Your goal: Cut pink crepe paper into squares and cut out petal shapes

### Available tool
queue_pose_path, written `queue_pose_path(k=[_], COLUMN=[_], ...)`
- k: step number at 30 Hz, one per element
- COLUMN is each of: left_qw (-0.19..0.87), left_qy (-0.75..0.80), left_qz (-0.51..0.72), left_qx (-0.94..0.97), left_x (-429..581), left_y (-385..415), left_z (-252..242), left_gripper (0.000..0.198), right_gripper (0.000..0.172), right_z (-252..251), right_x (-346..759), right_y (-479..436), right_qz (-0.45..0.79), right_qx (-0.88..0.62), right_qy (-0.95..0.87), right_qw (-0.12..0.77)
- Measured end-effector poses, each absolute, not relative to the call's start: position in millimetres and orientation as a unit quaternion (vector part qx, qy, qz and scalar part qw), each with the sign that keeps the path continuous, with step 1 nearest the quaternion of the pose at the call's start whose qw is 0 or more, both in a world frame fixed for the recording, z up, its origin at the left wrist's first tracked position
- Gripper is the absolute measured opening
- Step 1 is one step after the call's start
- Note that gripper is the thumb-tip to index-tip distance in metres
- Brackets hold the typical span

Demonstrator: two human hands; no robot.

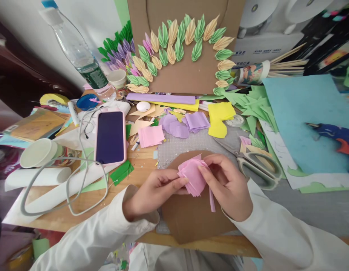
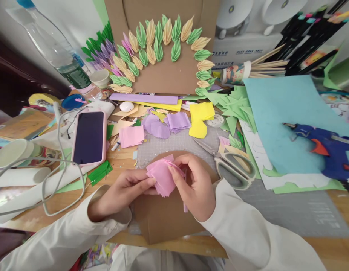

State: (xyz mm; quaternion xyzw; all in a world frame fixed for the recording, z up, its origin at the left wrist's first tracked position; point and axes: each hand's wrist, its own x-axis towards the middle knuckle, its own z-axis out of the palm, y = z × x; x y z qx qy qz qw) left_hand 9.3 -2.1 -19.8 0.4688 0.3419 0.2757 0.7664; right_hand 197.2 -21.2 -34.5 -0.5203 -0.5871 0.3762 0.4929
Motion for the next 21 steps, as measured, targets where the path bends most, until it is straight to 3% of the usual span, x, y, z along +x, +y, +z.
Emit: queue_pose_path(k=[6, 14, 18, 21], left_qw=[0.772, 0.692, 0.663, 0.647], left_qy=[0.299, 0.405, 0.404, 0.404], left_qz=[0.309, 0.289, 0.302, 0.317], left_qx=[0.468, 0.523, 0.553, 0.564], left_x=[14.1, 14.0, 11.5, 10.1], left_y=[-3.5, -3.6, -3.3, -2.8], left_z=[-18.1, -18.3, -16.8, -16.5], left_gripper=[0.017, 0.019, 0.021, 0.023], right_gripper=[0.004, 0.004, 0.025, 0.018], right_z=[-37.5, -39.2, -35.3, -32.7], right_x=[193.4, 189.0, 189.7, 191.4], right_y=[-21.4, -22.5, -19.0, -16.7], right_qz=[0.427, 0.442, 0.488, 0.513], right_qx=[-0.493, -0.477, -0.475, -0.465], right_qy=[-0.558, -0.543, -0.509, -0.522], right_qw=[0.513, 0.531, 0.526, 0.499])
